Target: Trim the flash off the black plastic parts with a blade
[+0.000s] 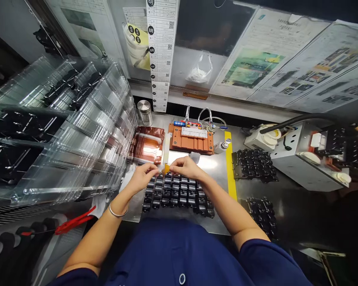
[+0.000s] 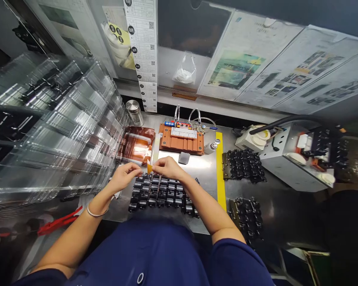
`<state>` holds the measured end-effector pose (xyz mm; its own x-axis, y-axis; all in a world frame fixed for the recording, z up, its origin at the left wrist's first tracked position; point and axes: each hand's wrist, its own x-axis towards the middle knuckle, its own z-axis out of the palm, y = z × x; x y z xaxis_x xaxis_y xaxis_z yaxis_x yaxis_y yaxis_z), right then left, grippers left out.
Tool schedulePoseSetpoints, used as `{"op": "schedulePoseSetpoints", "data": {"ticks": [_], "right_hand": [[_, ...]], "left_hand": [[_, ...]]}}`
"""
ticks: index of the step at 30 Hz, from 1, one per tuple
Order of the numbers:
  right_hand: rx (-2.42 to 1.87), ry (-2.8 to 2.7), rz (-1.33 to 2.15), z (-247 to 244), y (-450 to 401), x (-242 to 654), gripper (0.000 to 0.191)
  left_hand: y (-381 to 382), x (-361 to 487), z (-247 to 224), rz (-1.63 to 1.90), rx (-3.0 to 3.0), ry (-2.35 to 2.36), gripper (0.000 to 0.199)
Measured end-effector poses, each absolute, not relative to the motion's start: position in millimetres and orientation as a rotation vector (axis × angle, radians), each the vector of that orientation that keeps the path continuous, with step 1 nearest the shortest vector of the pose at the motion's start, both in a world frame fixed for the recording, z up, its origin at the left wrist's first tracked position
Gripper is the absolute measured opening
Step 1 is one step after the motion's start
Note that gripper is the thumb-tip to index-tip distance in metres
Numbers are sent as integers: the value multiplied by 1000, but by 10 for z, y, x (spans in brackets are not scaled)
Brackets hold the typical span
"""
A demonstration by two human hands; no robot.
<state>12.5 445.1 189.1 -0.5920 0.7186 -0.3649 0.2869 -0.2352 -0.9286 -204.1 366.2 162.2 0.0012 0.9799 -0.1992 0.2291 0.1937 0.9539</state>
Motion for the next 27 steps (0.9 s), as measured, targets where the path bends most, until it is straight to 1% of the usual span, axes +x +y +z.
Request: {"op": "schedulePoseSetpoints", "data": {"ticks": [2, 4, 6, 9, 12, 14, 16, 18, 19, 20, 22, 24, 27], "right_hand": [[-1358, -1419, 1755, 1822, 4484, 374, 33], [-1488, -1205, 1565, 1750, 4479, 631, 39], [-1561, -1136, 1447, 1688, 4427, 852, 43], [-1608, -1168, 1343, 1653, 4307, 1118, 45], [-1637, -1266, 1167, 1708, 4210, 1419, 41], [-1654, -1404, 1076, 1763, 4169, 1669, 34], [-1661, -1547, 997, 1797, 4144, 1919, 26], [-1649, -1674, 911, 1799, 4141, 2121, 20], [-1635, -1742, 865, 1792, 4153, 2196, 18], [-1616, -1817, 816, 1784, 4176, 2251, 18], [-1571, -1991, 715, 1778, 4253, 2312, 19], [-1531, -2179, 618, 1797, 4361, 2333, 20], [-1490, -2417, 510, 1852, 4529, 2351, 17]], "left_hand": [[3776, -2192, 1465, 915, 1095, 1634, 20], [3939, -2333, 1272, 819, 1041, 1895, 16], [4119, -2411, 1086, 692, 1064, 2078, 11], [4335, -2405, 894, 572, 1135, 2217, 10], [4419, -2358, 831, 474, 1186, 2358, 24], [4443, -2313, 841, 449, 1247, 2407, 32], [4525, -2181, 885, 463, 1432, 2454, 36], [4729, -1868, 965, 467, 1737, 2419, 36], [4880, -1623, 1016, 440, 1925, 2311, 34], [5059, -1320, 1068, 395, 2089, 2147, 31], [5470, -584, 1157, 256, 2346, 1651, 29], [5908, 206, 1194, 214, 2422, 1442, 25], [6510, 1164, 1141, 196, 2439, 1361, 29]]}}
